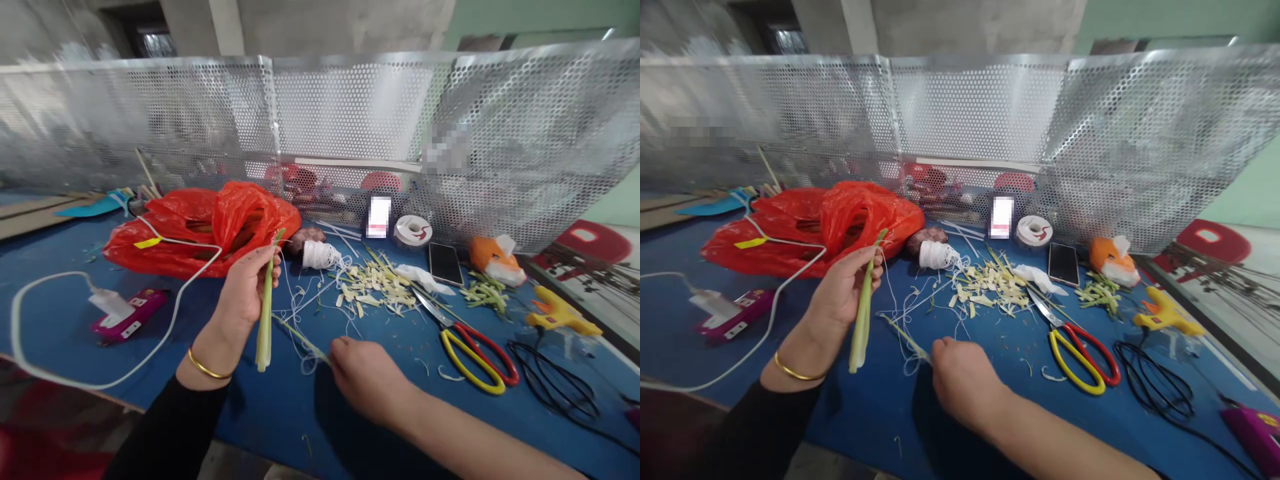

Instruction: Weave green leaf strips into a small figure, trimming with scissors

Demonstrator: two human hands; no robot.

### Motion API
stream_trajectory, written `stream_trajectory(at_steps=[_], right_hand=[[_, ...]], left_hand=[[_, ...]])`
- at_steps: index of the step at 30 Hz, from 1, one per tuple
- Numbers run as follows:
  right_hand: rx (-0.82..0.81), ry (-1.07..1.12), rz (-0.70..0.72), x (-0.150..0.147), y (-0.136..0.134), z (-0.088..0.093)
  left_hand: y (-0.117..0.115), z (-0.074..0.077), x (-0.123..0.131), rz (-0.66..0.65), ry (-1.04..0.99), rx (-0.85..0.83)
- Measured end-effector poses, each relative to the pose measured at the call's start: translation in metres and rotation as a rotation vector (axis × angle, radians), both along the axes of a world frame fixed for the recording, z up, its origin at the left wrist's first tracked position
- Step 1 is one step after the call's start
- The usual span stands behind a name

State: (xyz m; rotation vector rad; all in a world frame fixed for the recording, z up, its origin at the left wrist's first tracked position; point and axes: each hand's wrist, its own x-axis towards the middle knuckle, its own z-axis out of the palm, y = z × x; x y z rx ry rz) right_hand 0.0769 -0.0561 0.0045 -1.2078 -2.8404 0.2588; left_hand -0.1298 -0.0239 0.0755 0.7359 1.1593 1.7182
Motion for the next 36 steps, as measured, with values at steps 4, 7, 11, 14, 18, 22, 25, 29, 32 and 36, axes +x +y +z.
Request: stream_trajectory(at_steps=[4,7,11,14,18,22,25,29,32,36], right_hand=[[-0.023,0.162,-0.102,0.041,0.025,0.013],[-0.146,0.303,-0.139,0.07,0.035,0.016],[-0.26,0.419,-0.277,0.1,0.042,0.009],[-0.356,0.506,-0.331,0.123,0.045,0.008],[-0.343,0.56,-0.375,0.153,0.042,0.015],[-0.301,0.59,-0.427,0.169,0.033,0.018],[-0.278,0.618,-0.443,0.171,0.026,0.017],[-0.254,0.639,-0.431,0.166,0.021,0.02],[-0.225,0.659,-0.394,0.159,0.022,0.026],[-0.167,0.708,-0.387,0.15,0.026,0.031]], left_hand=[[0.004,-0.018,-0.006,-0.058,0.047,0.0],[0.004,-0.023,-0.004,-0.163,0.045,-0.019],[0.005,-0.027,-0.002,-0.222,-0.033,-0.107],[0.006,-0.029,-0.001,-0.247,-0.067,-0.189],[0.007,-0.035,0.0,-0.321,-0.073,-0.241],[0.008,-0.043,0.006,-0.404,-0.081,-0.259],[0.01,-0.047,0.014,-0.446,-0.04,-0.287],[0.015,-0.05,0.03,-0.581,0.017,-0.282],[0.02,-0.055,0.044,-0.721,0.036,-0.263],[0.02,-0.06,0.054,-0.931,0.023,-0.301]])
